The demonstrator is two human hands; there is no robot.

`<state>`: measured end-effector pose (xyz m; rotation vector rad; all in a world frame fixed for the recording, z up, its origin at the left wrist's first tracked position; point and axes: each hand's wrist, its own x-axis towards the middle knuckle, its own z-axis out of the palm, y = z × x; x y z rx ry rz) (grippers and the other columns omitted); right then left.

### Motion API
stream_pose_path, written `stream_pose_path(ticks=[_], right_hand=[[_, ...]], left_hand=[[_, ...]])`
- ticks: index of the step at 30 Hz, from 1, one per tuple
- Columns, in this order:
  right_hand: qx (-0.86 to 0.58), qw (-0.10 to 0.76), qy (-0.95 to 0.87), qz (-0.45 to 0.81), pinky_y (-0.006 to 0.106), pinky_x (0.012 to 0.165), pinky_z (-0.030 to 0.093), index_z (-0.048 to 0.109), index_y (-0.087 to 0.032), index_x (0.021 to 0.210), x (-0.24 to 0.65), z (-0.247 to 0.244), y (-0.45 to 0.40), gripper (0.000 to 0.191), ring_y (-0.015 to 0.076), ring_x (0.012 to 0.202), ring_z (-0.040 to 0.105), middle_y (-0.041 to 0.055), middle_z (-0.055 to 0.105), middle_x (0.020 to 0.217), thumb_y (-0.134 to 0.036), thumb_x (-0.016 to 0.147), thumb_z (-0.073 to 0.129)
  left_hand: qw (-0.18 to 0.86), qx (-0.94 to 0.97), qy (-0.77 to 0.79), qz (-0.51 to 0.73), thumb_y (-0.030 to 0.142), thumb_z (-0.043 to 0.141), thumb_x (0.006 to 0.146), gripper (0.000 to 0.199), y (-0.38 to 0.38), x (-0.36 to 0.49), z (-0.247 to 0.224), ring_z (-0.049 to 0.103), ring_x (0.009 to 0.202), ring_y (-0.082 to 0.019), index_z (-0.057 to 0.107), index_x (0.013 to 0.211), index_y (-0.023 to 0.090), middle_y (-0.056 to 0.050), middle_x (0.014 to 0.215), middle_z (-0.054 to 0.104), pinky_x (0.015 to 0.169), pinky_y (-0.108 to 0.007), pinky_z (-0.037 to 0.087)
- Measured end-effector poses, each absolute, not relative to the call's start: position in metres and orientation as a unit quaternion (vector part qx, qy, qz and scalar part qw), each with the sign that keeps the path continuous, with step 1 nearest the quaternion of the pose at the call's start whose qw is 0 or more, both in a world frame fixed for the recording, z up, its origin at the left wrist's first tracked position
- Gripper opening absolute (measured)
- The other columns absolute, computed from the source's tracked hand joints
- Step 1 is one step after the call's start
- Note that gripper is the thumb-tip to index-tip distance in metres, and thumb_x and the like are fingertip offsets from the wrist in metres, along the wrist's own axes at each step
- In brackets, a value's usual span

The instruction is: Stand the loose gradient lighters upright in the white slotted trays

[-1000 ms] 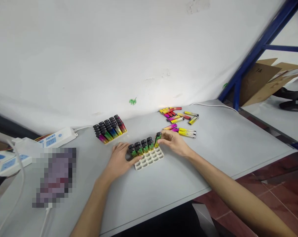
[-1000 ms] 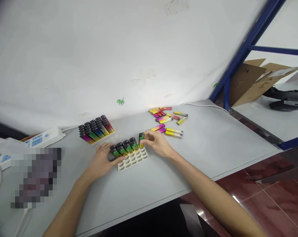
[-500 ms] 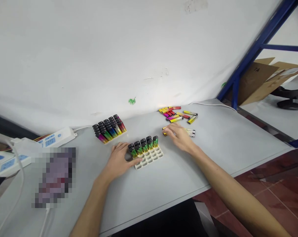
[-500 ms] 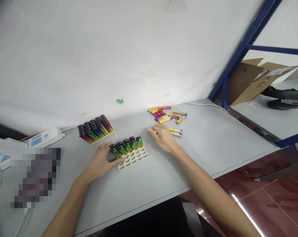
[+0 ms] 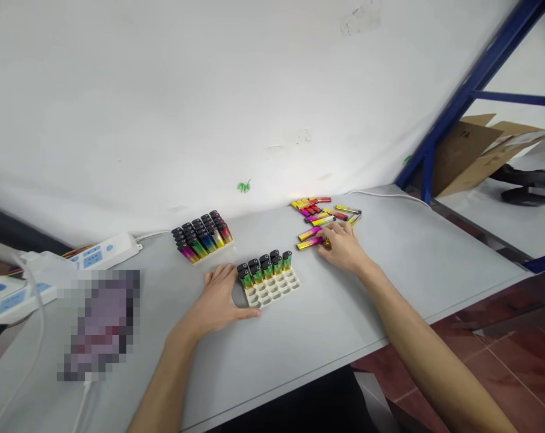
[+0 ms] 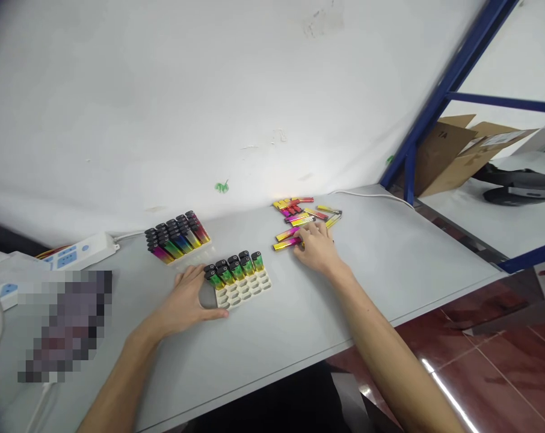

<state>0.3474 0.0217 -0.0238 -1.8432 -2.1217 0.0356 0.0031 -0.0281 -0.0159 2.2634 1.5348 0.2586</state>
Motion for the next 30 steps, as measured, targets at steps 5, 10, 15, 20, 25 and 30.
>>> stream_pose_path(ticks=[5, 10, 15, 20, 25, 30], right_hand=[[-0.62, 0.225, -0.75, 0.058, 0.052, 0.104, 0.035, 0.069, -0.021, 0.095, 0.348, -0.022, 0.022, 0.019, 0.0369, 0.124, 0.041, 0.0119, 0.062, 0.119, -0.035, 0.084, 0.062], [-0.558, 0.41, -0.685, 0.225, 0.043, 0.094, 0.044, 0.06, -0.022, 0.088, 0.342, -0.011, 0.02, 0.02, 0.0277, 0.109, 0.058, 0.0075, 0.072, 0.105, -0.042, 0.091, 0.056], [-0.541, 0.408, -0.69, 0.253, 0.037, 0.087, 0.046, 0.056, -0.023, 0.092, 0.323, -0.018, 0.014, 0.013, 0.0224, 0.099, 0.064, 0.0055, 0.073, 0.102, -0.034, 0.096, 0.052], [-0.543, 0.29, -0.781, 0.108, 0.037, 0.083, 0.044, 0.06, -0.021, 0.087, 0.302, -0.031, 0.012, 0.008, 0.0252, 0.094, 0.054, 0.0077, 0.067, 0.095, -0.023, 0.094, 0.055], [-0.55, 0.281, -0.782, 0.076, 0.039, 0.087, 0.043, 0.062, -0.02, 0.088, 0.303, -0.025, 0.008, 0.015, 0.025, 0.095, 0.052, 0.0084, 0.065, 0.097, -0.03, 0.096, 0.054], [-0.548, 0.199, -0.809, 0.082, 0.038, 0.085, 0.043, 0.063, -0.02, 0.089, 0.319, -0.016, 0.005, 0.013, 0.0254, 0.093, 0.055, 0.0076, 0.066, 0.097, -0.031, 0.083, 0.067]], left_hand=[[0.18, 0.815, 0.539, 0.108, 0.079, 0.07, 0.064, 0.078, -0.026, 0.003, -0.019, 0.048, 0.117, -0.038, 0.06, 0.113, 0.019, -0.012, 0.117, 0.06, 0.102, -0.049, 0.032], [0.175, 0.818, 0.535, 0.118, 0.079, 0.071, 0.064, 0.076, -0.024, 0.003, -0.019, 0.049, 0.113, -0.036, 0.06, 0.111, 0.021, -0.01, 0.114, 0.061, 0.101, -0.048, 0.033], [0.17, 0.815, 0.538, 0.129, 0.078, 0.072, 0.064, 0.072, -0.024, 0.005, -0.02, 0.05, 0.112, -0.036, 0.062, 0.106, 0.021, -0.01, 0.111, 0.061, 0.099, -0.048, 0.034], [0.17, 0.812, 0.542, 0.131, 0.076, 0.073, 0.064, 0.071, -0.025, 0.005, -0.02, 0.05, 0.116, -0.037, 0.062, 0.108, 0.021, -0.01, 0.113, 0.061, 0.101, -0.049, 0.035], [0.171, 0.813, 0.541, 0.127, 0.074, 0.073, 0.066, 0.073, -0.025, 0.005, -0.02, 0.047, 0.121, -0.038, 0.062, 0.114, 0.02, -0.011, 0.12, 0.061, 0.104, -0.051, 0.033], [0.173, 0.81, 0.546, 0.124, 0.075, 0.071, 0.067, 0.072, -0.025, 0.005, -0.018, 0.047, 0.121, -0.038, 0.061, 0.114, 0.021, -0.011, 0.12, 0.061, 0.105, -0.052, 0.033]])
